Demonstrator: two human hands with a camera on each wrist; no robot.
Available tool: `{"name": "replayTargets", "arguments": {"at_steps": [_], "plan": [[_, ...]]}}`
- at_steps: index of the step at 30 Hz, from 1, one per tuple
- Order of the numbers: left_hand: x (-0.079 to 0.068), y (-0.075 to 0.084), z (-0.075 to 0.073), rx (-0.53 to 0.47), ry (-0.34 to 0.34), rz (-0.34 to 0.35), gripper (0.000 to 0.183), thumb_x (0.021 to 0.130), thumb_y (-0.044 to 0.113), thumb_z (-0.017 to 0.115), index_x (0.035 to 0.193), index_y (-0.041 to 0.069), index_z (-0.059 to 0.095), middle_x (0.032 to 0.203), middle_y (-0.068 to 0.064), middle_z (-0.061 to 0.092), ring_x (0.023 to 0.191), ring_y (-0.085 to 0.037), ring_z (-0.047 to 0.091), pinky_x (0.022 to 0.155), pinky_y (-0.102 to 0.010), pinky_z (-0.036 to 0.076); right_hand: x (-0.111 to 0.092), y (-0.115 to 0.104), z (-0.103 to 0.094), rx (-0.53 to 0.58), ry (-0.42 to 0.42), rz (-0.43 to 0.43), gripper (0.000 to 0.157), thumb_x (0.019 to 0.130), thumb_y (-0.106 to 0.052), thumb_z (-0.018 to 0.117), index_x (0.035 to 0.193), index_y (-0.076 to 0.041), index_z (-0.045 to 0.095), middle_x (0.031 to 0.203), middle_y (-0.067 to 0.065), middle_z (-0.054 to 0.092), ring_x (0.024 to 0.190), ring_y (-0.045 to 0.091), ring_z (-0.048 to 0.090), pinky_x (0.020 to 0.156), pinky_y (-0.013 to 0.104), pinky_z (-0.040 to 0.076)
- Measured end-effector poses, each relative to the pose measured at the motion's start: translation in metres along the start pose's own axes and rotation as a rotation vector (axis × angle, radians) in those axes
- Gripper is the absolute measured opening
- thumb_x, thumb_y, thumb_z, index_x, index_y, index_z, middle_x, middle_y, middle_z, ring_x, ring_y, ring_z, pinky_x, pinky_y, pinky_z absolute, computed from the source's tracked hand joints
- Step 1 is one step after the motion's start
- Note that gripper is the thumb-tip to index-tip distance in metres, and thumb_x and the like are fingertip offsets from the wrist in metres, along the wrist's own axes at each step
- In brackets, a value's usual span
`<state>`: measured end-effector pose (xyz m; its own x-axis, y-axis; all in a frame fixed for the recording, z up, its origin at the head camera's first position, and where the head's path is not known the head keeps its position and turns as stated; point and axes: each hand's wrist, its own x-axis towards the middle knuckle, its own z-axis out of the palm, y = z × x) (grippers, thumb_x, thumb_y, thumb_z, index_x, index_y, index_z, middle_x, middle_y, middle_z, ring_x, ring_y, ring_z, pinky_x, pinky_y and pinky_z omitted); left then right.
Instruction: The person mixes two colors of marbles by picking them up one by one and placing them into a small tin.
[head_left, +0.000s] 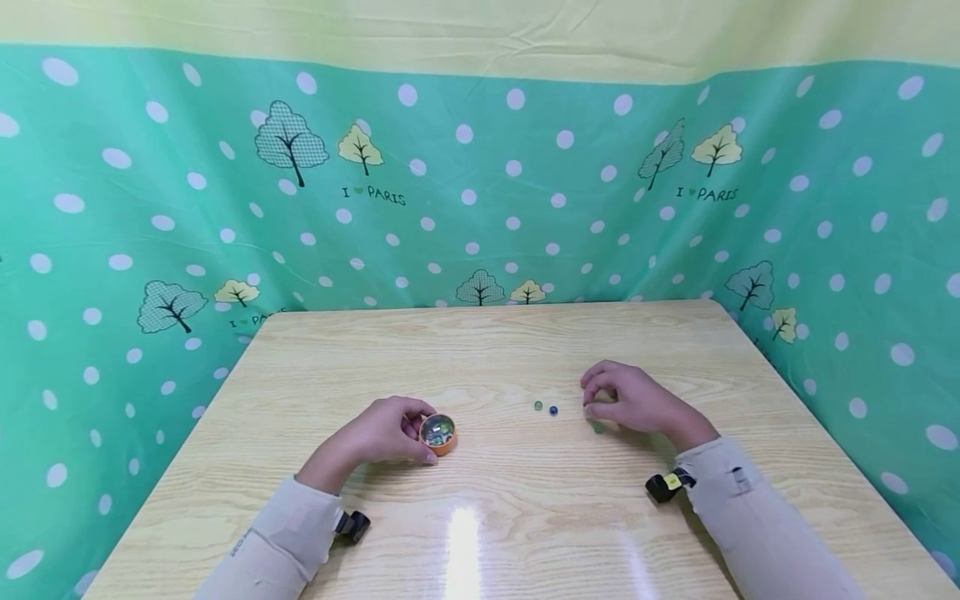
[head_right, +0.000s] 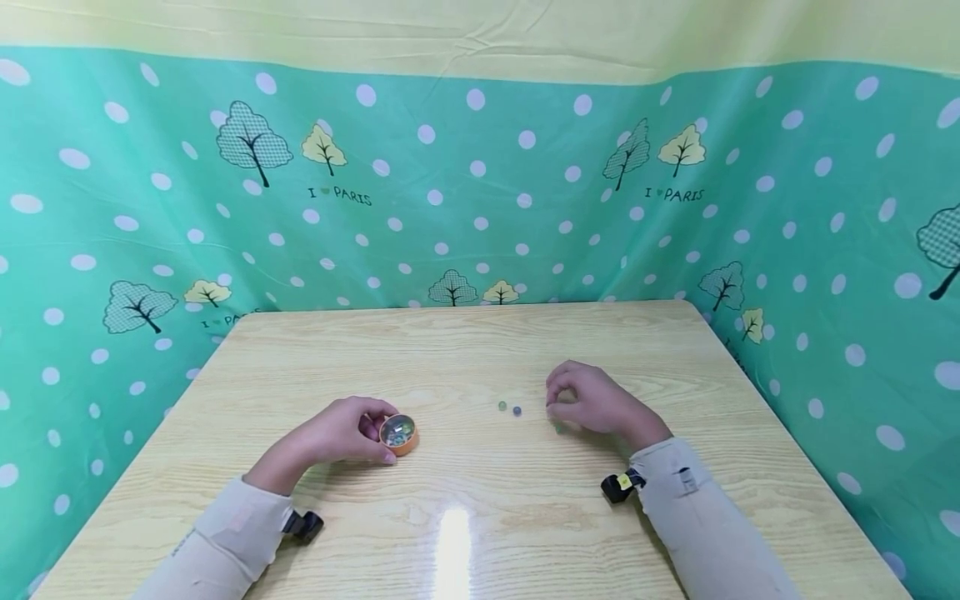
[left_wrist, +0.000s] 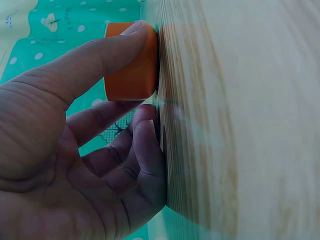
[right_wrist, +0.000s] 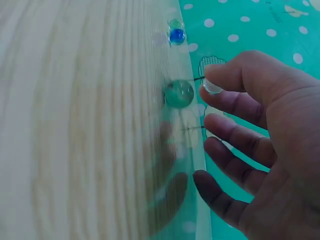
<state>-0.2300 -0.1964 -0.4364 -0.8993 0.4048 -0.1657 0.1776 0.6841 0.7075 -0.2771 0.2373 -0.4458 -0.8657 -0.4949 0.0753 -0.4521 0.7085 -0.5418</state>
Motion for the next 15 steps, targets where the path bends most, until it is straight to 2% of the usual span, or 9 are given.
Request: {"name": "replayTargets", "arguments": {"at_steps": [8, 15], "plan": [[0.0, -0.001, 0.001, 0.003, 0.005, 0.016, 0.06, 0.069, 0.025, 0.099, 0.121, 0.013, 0.072, 0.091, -0.003, 0.066, 0.079, -0.017, 0.059, 0.068, -0.029, 0.052, 0.008, -0.02, 0.002, -0.01, 0.043, -0.059, 0.01, 0.09, -0.021, 0.079, 0.089, -0.029, 0.075, 0.131, 0.007, 0.064, 0.125, 0.029, 0.057, 0.108, 0.054, 0.045], [-0.001, 0.002, 0.001, 0.011, 0.013, -0.026, 0.061, 0.067, 0.028, 0.099, 0.12, 0.018, 0.072, 0.096, 0.0, 0.066, 0.082, -0.017, 0.059, 0.072, -0.03, 0.051, 0.018, -0.039, 0.005, -0.034, 0.008, -0.125, 0.01, 0.089, -0.02, 0.08, 0.09, -0.029, 0.075, 0.134, 0.009, 0.062, 0.126, 0.03, 0.056, 0.108, 0.055, 0.044]]}}
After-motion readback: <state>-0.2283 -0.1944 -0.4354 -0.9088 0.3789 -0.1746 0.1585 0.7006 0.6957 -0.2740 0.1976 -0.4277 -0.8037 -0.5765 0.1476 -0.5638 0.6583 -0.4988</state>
